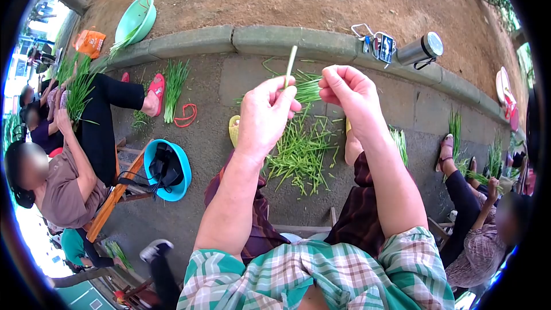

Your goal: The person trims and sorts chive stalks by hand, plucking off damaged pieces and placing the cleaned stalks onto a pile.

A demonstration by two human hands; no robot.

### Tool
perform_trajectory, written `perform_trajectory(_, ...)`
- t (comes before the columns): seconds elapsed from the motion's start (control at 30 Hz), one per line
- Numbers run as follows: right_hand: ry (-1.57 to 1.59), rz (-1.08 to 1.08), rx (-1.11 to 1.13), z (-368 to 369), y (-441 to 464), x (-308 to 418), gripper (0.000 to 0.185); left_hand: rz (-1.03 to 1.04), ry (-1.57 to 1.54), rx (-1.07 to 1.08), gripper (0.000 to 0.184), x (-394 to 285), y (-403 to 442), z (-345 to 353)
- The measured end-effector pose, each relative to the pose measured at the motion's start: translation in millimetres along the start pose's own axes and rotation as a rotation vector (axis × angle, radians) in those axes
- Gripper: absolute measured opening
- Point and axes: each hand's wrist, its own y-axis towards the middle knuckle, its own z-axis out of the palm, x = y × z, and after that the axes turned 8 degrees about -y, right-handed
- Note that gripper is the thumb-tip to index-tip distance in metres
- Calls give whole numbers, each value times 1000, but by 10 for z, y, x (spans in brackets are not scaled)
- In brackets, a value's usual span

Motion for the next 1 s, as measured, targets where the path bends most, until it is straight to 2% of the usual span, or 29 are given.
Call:
perform_trajectory(0.1, -429, -72, 126, -30, -11, -101, 19, 44, -44, -28, 34, 12, 25, -32)
perform_trajectory(0.2, -1211, -425, 193, -31, -130, -316, 18, 73, -134, -76, 26, 42, 47, -80)
perform_trajectory(0.23, -1232, -307, 322, -7, -152, -412, 25, 77, -133, -94, 22, 37, 50, -88)
perform_trajectory(0.33, -1459, -204, 562, 81, -326, -516, 29, 88, -143, -126, 23, 24, 61, -120)
perform_trajectory(0.37, -1510, -282, 572, 71, -352, -653, 24, 107, -167, -119, 26, 32, 59, -133)
perform_trajectory(0.4, -1514, -270, 580, 76, -359, -670, 24, 109, -198, -120, 29, 12, 48, -132)
perform_trajectory(0.47, -1666, -257, 772, 89, -330, -693, 23, 114, -250, -131, 27, -20, 18, -109)
perform_trajectory(0.53, -1671, -305, 769, 48, -317, -786, 25, 78, -250, -108, 25, -57, -33, -97)
perform_trajectory(0.63, -1513, -224, 703, -24, -310, -885, 24, 7, -314, -23, 20, 3, -82, -25)
perform_trajectory(0.77, -1473, -77, 636, -317, -287, -1346, 20, -85, -289, 168, 20, 28, -276, 173)
perform_trajectory(0.8, -1403, -183, 608, -523, -273, -1872, 21, -8, -256, 223, 19, 146, -304, 239)
perform_trajectory(0.83, -1335, -291, 583, -724, -257, -2389, 21, -50, -320, 308, 19, 140, -375, 270)
perform_trajectory(0.87, -1400, -242, 592, -854, -233, -2537, 20, -3, -255, 346, 20, 225, -432, 325)
perform_trajectory(0.93, -1719, -122, 639, -1071, -145, -2629, 19, -66, -137, 443, 21, 167, -544, 336)
perform_trajectory(1.0, -2037, -96, 690, -1187, -2, -2771, 18, -77, -120, 466, 21, 189, -638, 355)
